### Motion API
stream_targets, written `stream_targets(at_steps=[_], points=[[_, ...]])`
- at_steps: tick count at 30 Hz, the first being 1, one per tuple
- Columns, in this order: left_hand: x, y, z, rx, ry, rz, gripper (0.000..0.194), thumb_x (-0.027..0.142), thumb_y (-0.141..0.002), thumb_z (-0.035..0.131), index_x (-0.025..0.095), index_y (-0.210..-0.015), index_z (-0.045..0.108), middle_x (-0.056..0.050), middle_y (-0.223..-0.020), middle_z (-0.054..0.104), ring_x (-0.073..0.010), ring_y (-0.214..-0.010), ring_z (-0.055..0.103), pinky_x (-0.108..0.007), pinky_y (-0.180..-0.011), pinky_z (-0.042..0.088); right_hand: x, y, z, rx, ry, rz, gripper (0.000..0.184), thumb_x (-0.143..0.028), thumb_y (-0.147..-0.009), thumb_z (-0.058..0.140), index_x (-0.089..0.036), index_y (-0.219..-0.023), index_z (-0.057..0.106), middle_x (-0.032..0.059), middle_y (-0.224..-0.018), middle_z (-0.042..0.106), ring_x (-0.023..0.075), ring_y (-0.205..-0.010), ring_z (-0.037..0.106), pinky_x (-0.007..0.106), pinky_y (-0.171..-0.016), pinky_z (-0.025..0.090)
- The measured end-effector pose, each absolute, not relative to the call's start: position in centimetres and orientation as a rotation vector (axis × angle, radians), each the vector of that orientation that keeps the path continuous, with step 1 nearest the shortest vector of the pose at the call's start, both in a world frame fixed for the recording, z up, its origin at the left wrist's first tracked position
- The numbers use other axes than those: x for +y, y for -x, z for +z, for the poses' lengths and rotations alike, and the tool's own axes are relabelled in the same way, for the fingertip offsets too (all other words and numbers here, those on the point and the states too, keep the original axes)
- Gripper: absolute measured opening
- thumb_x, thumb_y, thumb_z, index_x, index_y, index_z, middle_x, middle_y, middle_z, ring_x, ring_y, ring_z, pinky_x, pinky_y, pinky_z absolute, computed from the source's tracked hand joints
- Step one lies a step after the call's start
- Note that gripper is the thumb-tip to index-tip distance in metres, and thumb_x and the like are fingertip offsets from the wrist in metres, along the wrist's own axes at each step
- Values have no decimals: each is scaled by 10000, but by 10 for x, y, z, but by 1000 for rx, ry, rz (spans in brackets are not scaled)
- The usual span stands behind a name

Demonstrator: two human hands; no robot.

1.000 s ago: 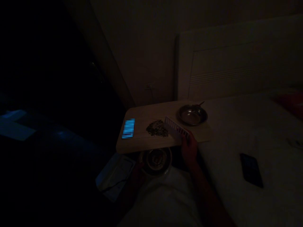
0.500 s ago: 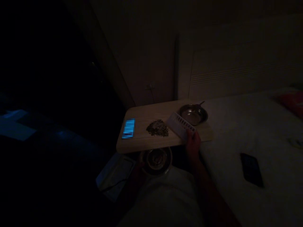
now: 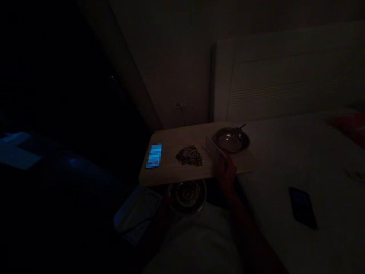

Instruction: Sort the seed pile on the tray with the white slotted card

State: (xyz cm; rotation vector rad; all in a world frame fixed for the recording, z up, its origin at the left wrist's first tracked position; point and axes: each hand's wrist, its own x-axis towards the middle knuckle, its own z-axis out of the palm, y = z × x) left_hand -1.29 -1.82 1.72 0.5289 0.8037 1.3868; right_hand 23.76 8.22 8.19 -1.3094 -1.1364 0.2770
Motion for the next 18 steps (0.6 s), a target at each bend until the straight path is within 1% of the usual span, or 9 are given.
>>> stream_targets(at_steps=[3,5,7,9,11,13,18], points=[[-19,14,15,846,-507,1394,550,240,-714,706,314,-1256,655,-37,-1326,675,-370,-1359,488,-530,-1124,366,81,-236,81,-1192,1305,297,396,-369,-956,480,-192,-1251,674,121,-1221,718,266,-1110,665,426,-972,508],[-19,14,14,832,-489,1386,568,224,-719,691,307,-1279,642,-40,-1314,681,-370,-1343,504,-540,-1120,366,83,-236,79,-1209,1309,302,410,-360,-954,465,-184,-1261,674,122,-1247,710,268,-1148,655,432,-998,500],[-18,14,12,792,-484,1395,593,213,-720,680,296,-1305,627,-46,-1311,681,-366,-1333,514,-537,-1123,364,87,-238,74,-1228,1319,311,430,-351,-934,473,-169,-1268,673,124,-1242,715,276,-1144,661,436,-997,504],[-17,14,11,764,-484,1407,601,210,-713,685,285,-1306,627,-55,-1310,681,-367,-1333,513,-529,-1124,366,92,-242,68,-1273,1361,350,456,-350,-900,499,-151,-1271,674,130,-1186,738,293,-1074,690,437,-945,533],[-16,14,9,766,-474,1396,603,222,-709,693,291,-1304,626,-53,-1312,680,-374,-1340,506,-542,-1122,366,96,-245,62,-1307,1422,385,464,-368,-869,520,-137,-1231,698,137,-1076,770,308,-957,720,438,-867,559],[-17,15,7,779,-458,1370,601,233,-712,695,306,-1304,622,-45,-1316,677,-377,-1345,501,-563,-1121,358,100,-248,57,-1306,1453,388,456,-395,-858,522,-135,-1176,722,143,-1007,781,317,-893,725,444,-823,566],[-17,14,8,755,-465,1381,596,233,-721,682,313,-1308,613,-42,-1354,652,-361,-1370,477,-556,-1129,353,109,-256,52,-1293,1438,402,435,-453,-842,540,-145,-1076,738,139,-962,782,308,-882,716,451,-816,562]])
